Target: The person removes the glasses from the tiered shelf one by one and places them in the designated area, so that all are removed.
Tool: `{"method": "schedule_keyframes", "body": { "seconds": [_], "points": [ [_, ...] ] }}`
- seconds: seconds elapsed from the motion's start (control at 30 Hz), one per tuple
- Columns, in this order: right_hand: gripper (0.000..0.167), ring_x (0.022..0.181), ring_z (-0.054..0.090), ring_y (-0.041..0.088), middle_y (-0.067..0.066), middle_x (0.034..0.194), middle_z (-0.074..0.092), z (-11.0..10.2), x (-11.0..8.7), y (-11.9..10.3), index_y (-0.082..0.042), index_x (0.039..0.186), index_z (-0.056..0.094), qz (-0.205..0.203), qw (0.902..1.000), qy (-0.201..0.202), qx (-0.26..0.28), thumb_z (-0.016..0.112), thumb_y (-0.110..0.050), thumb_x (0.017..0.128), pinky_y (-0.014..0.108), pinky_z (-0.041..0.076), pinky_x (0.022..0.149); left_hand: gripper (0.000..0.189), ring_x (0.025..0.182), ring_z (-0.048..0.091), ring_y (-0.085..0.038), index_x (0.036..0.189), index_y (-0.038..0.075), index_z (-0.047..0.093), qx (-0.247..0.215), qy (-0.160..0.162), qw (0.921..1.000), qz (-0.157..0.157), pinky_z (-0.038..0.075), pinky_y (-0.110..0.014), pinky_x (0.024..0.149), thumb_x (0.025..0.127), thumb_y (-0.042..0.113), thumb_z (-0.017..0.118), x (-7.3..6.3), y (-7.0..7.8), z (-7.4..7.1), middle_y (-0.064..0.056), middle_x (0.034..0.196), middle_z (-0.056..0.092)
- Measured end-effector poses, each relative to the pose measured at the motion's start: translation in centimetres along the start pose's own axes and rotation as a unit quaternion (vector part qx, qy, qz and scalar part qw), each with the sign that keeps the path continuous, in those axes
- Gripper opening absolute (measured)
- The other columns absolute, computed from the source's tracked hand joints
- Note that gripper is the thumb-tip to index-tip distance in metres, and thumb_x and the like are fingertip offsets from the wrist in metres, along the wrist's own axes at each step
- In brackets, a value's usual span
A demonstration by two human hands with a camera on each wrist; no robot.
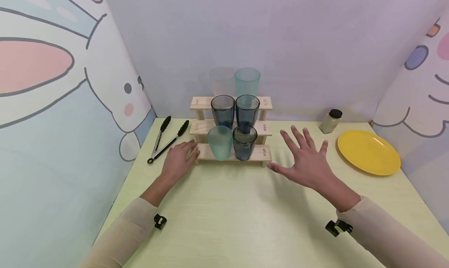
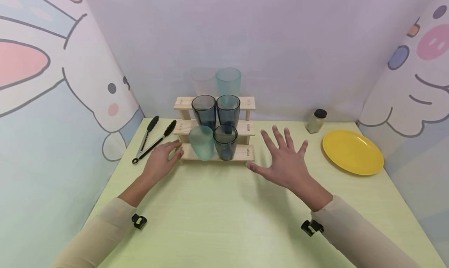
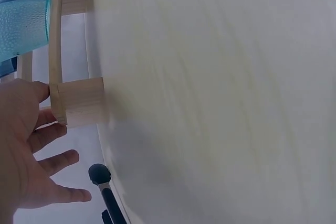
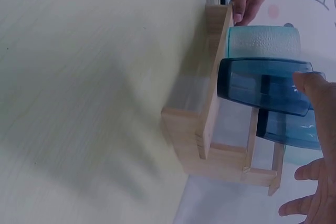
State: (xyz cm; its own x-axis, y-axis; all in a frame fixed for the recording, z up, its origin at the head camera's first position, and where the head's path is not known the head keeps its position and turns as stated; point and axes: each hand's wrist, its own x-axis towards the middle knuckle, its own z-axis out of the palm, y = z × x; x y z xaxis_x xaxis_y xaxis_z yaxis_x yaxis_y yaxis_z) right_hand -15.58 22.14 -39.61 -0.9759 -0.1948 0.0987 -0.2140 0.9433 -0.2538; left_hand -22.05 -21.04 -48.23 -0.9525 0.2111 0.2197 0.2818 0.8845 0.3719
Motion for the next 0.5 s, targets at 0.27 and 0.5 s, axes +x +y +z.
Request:
{"method": "schedule_keyframes", "body": {
  "seconds": [0.27, 0.5],
  "points": [
    [0.115, 0.172, 0.011, 0.051, 0.014, 0.187, 0.019, 0.41, 0.07, -0.18, -0.028, 0.179, 0.024, -0.008, 1.0, 0.002, 0.0, 0.064, -0.089, 0.09, 0.097, 0.002, 0.115, 0.055, 0.151, 0.057, -0.044, 0.158, 0.008, 0.062, -0.012, -0.003, 0.9999, 0.008, 0.038, -0.078, 0.121, 0.115, 0.042, 0.06, -0.13, -0.24, 0.13, -0.011, 0.164, 0.06],
    [0.114, 0.171, 0.015, 0.051, 0.015, 0.185, 0.023, 0.91, 0.29, -0.41, -0.026, 0.178, 0.026, -0.02, 0.9998, 0.007, 0.004, 0.066, -0.087, 0.091, 0.096, 0.007, 0.117, 0.061, 0.155, 0.052, -0.045, 0.163, 0.006, 0.053, -0.032, -0.028, 0.9991, 0.008, 0.042, -0.067, 0.124, 0.117, 0.045, 0.055, -0.12, -0.46, 0.05, -0.015, 0.168, 0.055]
  ]
}}
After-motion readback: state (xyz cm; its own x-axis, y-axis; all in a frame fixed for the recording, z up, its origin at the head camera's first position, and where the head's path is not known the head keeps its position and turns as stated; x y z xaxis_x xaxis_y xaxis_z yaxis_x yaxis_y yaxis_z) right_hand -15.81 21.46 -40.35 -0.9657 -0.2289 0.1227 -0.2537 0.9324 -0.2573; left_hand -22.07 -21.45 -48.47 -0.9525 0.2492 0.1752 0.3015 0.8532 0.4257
